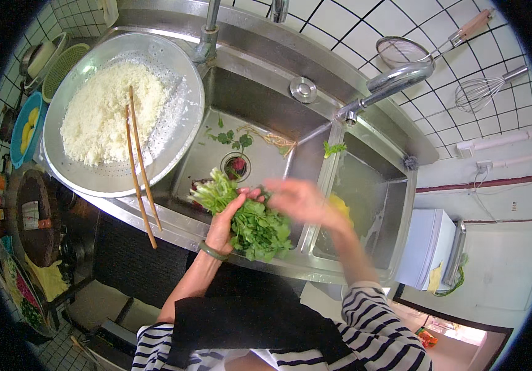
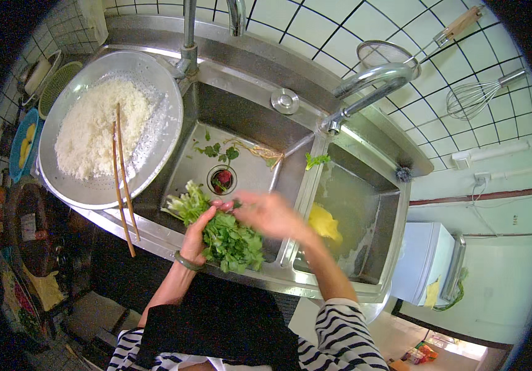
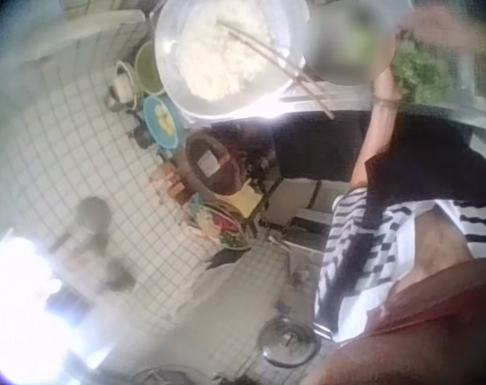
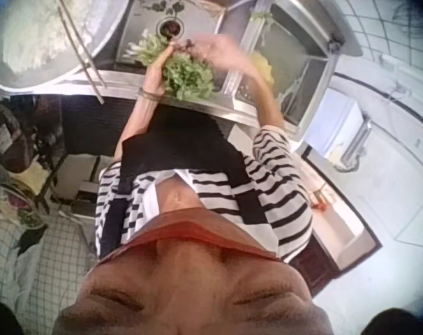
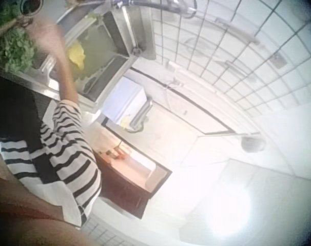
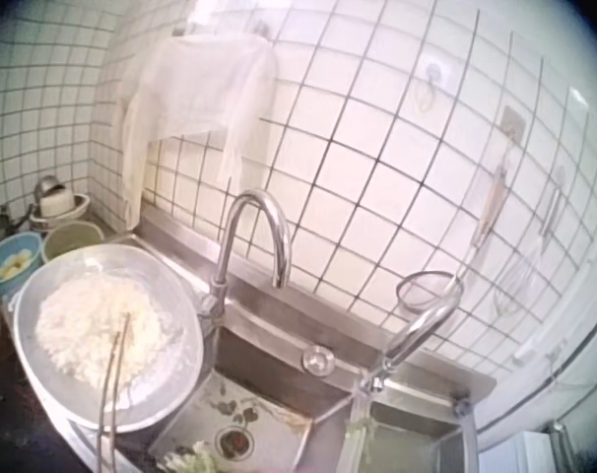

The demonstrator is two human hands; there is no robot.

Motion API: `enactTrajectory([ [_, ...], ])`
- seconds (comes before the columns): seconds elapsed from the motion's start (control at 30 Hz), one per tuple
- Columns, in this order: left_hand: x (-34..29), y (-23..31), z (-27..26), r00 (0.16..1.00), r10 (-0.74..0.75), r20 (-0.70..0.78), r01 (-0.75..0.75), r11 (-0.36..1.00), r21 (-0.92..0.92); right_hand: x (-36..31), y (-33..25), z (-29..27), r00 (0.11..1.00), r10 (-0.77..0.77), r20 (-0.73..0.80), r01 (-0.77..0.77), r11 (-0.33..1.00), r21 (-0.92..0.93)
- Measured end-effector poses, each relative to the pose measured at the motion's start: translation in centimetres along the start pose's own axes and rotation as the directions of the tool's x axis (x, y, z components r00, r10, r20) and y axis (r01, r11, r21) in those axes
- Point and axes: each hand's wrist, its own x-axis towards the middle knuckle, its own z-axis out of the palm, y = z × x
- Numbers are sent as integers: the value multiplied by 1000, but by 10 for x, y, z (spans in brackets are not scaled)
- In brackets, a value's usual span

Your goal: The person washes leafy green vegetables under running water in a double-basin sink, then moves to a wooden cutting board to chop the greens with a cleaver. The chopped greens are transferred to a tray with other prepared vegetables. The person also rinses the cleaver and a strainer under the tap.

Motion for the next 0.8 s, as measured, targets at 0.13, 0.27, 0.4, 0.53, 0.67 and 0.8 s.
enactTrajectory([
  [0.13,-21,9,2,998,-34,-58,33,999,-18,12,91,-93,851,-356,-386,-140,554,-821],
  [0.27,-52,20,-7,999,-25,-25,27,994,105,21,124,-134,948,-235,-215,-10,653,-758],
  [0.4,-69,29,-18,998,-2,58,-9,984,176,49,114,-128,915,-376,-145,143,638,-756],
  [0.53,-69,31,-20,995,13,97,-33,978,208,111,120,-41,964,-206,-165,104,871,-479],
  [0.67,-69,33,-19,1000,20,6,-21,962,274,173,172,83,963,131,-234,-212,906,-367],
  [0.8,-72,38,-24,998,29,60,-43,966,256,194,230,138,865,332,-376,-480,766,-428],
])
